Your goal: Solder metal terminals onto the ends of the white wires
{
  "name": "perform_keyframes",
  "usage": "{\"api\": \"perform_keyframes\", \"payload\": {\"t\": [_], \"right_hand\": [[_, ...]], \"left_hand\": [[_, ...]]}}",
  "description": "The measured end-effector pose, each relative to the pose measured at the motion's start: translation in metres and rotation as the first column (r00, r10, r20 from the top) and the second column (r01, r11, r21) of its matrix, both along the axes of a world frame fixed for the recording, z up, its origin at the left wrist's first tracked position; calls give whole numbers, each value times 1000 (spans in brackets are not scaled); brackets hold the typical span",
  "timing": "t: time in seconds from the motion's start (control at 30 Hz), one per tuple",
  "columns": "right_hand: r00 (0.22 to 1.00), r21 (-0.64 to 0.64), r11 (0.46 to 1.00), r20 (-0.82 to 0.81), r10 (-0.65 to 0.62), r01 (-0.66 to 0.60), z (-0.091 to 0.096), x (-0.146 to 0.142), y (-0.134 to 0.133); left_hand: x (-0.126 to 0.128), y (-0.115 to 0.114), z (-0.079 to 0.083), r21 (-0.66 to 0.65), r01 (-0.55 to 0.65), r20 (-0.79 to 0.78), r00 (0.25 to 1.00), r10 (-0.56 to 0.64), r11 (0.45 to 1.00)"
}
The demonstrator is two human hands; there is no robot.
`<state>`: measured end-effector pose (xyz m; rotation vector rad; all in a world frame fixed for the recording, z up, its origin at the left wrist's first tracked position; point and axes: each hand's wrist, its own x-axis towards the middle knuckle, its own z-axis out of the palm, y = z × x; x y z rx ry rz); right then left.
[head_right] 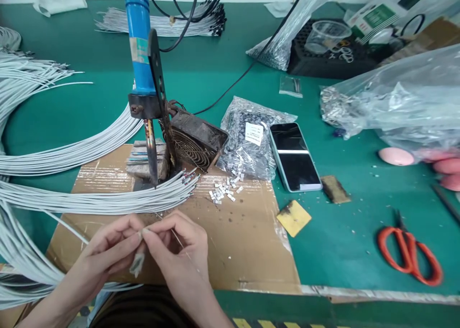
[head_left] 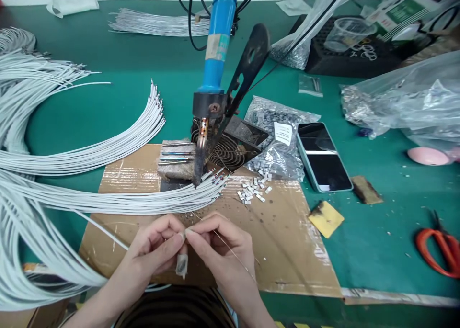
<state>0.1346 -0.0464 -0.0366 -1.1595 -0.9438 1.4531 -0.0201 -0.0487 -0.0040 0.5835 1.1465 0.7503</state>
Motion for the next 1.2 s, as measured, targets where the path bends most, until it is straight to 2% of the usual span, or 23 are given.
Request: {"api": "perform_keyframes", "payload": {"t": [0.1, 0.17, 0.3, 0.37, 0.47, 0.53, 0.6, 0.73, 0.87, 1.0, 1.13, 1.2], "right_hand": [[989, -43, 998, -143, -46, 40, -3, -1, 2], [971, -68, 991, -203, -128, 117, -3, 1, 9], [941, -35, 957, -176, -290, 289, -2, 14, 20], [955, -15, 964, -135, -264, 265, -3, 16, 17], [993, 57, 991, 17, -121, 120, -4, 11, 6], [990, 119, 992, 131, -48, 32, -3, 5, -2], [982, 156, 988, 185, -26, -3, -1, 1, -6], [979, 181, 983, 199, -48, 11, 6, 1, -7], [980, 186, 982, 186, -75, 40, 10, 3, -5], [991, 122, 992, 128, -47, 31, 8, 2, -6], [993, -6, 999, -108, -42, 42, -1, -2, -9], [967, -110, 994, -254, -22, -6, -5, -2, -9]], "left_hand": [[-2, -2, -3, 39, 56, -46, 997, -54, 998], [-4, -4, -4, 35, 74, -72, 995, -71, 997], [-2, -4, -3, -68, -13, -106, 994, 6, 998], [0, -3, 0, -65, -57, -107, 993, 50, 996], [4, -1, 3, -34, -102, -86, 991, 99, 994], [6, -1, 4, -14, -124, -74, 990, 123, 992], [7, -2, 4, 18, -140, -80, 987, 141, 990], [10, -3, 2, 85, -175, -125, 975, 185, 981], [10, -5, -3, 130, -166, -97, 979, 179, 978], [12, -6, -4, 126, -191, -77, 976, 202, 973], [16, -6, 0, 106, -227, -103, 966, 238, 968], [17, -6, 2, 109, -220, -111, 966, 232, 969]]}}
